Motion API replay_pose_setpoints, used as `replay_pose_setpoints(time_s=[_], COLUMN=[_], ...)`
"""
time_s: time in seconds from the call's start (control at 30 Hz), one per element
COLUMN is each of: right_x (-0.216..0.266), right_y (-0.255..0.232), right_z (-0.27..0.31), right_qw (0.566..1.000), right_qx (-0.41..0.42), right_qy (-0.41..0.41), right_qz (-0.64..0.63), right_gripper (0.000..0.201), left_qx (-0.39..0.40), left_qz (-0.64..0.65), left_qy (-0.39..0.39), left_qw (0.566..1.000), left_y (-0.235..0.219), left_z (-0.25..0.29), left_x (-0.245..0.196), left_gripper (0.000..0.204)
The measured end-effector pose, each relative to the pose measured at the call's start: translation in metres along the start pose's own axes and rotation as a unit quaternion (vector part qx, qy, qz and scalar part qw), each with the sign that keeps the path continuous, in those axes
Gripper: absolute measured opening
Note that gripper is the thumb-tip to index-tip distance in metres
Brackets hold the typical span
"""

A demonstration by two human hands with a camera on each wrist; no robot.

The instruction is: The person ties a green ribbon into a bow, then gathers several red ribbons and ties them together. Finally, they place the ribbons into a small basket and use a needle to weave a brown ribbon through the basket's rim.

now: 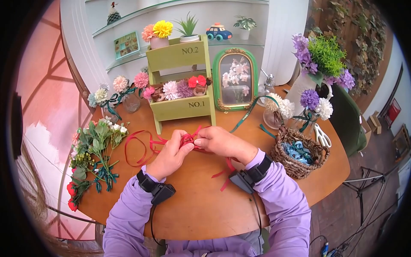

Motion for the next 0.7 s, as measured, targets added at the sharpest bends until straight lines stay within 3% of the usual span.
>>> replay_pose_setpoints(time_s=[0.1, 0.17, 0.2, 0.27, 0.3, 0.4, 0.5, 0.53, 0.57, 0.7], right_x=[-0.003, -0.006, -0.005, 0.000, 0.001, 0.010, 0.016, 0.016, 0.017, 0.026], right_y=[0.001, 0.001, 0.000, 0.002, 0.001, 0.001, 0.001, 0.001, 0.002, 0.021], right_z=[-0.002, -0.004, -0.003, -0.001, 0.001, 0.004, 0.004, 0.002, 0.001, 0.005], right_qw=[1.000, 1.000, 1.000, 0.998, 0.998, 0.991, 0.981, 0.977, 0.971, 0.953], right_qx=[0.007, 0.007, 0.007, 0.038, 0.038, 0.041, -0.012, -0.066, -0.120, -0.153], right_qy=[-0.007, -0.013, -0.012, -0.010, -0.009, -0.076, -0.141, -0.134, -0.126, -0.151], right_qz=[-0.018, 0.021, 0.021, 0.053, 0.053, 0.104, 0.133, 0.149, 0.166, 0.213], right_gripper=[0.024, 0.024, 0.024, 0.025, 0.025, 0.027, 0.027, 0.026, 0.025, 0.022], left_qx=[-0.043, -0.011, -0.011, 0.093, 0.093, 0.063, -0.008, -0.016, -0.024, 0.001], left_qz=[-0.010, 0.062, 0.062, 0.008, 0.008, -0.004, 0.023, 0.193, 0.356, 0.475], left_qy=[0.008, 0.012, 0.011, -0.050, -0.051, -0.064, -0.103, -0.195, -0.279, -0.233], left_qw=[0.999, 0.998, 0.998, 0.994, 0.994, 0.996, 0.994, 0.961, 0.892, 0.848], left_y=[-0.002, 0.004, 0.002, 0.005, 0.004, -0.002, -0.009, -0.008, -0.003, -0.001], left_z=[0.001, 0.001, 0.001, 0.000, -0.001, -0.002, -0.002, 0.001, 0.006, 0.002], left_x=[0.002, 0.011, 0.013, 0.017, 0.016, 0.022, 0.035, 0.035, 0.037, 0.033], left_gripper=[0.033, 0.030, 0.030, 0.028, 0.028, 0.032, 0.030, 0.026, 0.024, 0.021])
Point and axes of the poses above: each hand's wrist, its own z-axis away from the middle knuckle, its own y-axis out of the palm, x = y × z, the point moved 6 cm from there along -z, towards the middle knuckle, and after that the axes turned 2 degrees about -x, right-handed, at the moved point
